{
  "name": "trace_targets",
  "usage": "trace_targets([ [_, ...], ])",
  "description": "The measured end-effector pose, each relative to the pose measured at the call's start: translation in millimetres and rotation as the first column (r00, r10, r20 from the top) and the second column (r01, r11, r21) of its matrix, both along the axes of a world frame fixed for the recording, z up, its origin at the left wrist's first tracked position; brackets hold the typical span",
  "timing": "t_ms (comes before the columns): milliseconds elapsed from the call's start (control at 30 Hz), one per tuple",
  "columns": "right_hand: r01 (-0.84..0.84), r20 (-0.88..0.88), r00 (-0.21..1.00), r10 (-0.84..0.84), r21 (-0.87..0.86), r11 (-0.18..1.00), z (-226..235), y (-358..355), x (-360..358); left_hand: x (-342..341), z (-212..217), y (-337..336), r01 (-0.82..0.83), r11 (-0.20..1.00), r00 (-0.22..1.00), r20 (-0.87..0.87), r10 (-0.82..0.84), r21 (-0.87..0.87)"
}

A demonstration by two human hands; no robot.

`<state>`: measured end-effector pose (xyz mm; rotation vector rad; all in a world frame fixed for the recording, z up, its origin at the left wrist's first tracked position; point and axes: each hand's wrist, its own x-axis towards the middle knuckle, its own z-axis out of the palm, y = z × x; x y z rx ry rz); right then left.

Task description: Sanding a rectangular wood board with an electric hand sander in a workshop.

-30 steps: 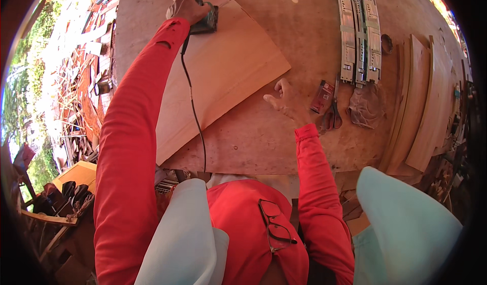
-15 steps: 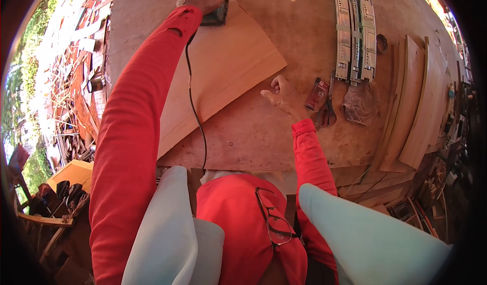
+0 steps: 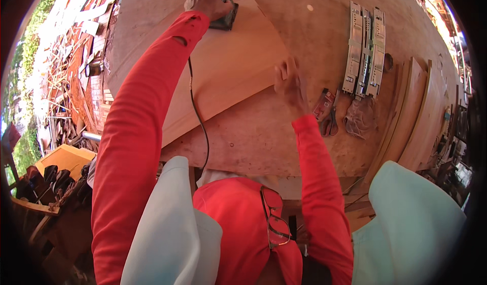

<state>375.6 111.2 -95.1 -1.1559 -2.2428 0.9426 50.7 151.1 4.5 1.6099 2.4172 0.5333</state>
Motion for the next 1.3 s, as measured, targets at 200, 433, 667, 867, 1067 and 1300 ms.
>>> trace_targets([
  [200,-0.265,0.193,0.964,0.185,0.592,0.761,-19.5,111.7,-148.7,-34.8,-13.5,-72.1,-0.231,0.954,0.969,-0.139,0.206,-0.191],
  [433,-0.608,0.61,0.734,0.3,0.393,0.69,-19.8,105.6,-172.3,-60.9,-2.6,-110.5,-0.321,0.924,0.943,-0.159,0.292,-0.205],
  [667,-0.547,0.533,0.799,0.277,0.456,0.702,-19.0,122.3,-175.4,-51.7,-7.3,-96.5,-0.258,0.949,0.964,-0.114,0.24,-0.183],
  [867,-0.573,0.415,0.8,0.435,0.307,0.76,-37.3,138.6,-160.2,-45.6,-2.4,-65.6,-0.215,0.951,0.973,-0.131,0.19,-0.223],
  [1067,-0.476,0.454,0.853,0.258,0.472,0.742,-46.7,150.1,-166.3,-29.7,-4.7,-22.1,-0.136,0.964,0.984,-0.143,0.105,-0.228],
  [1300,-0.567,0.508,0.8,0.32,0.463,0.681,-30.3,137.3,-155.7,-30.5,-5.6,-18.7,-0.161,0.961,0.98,-0.154,0.128,-0.225],
])
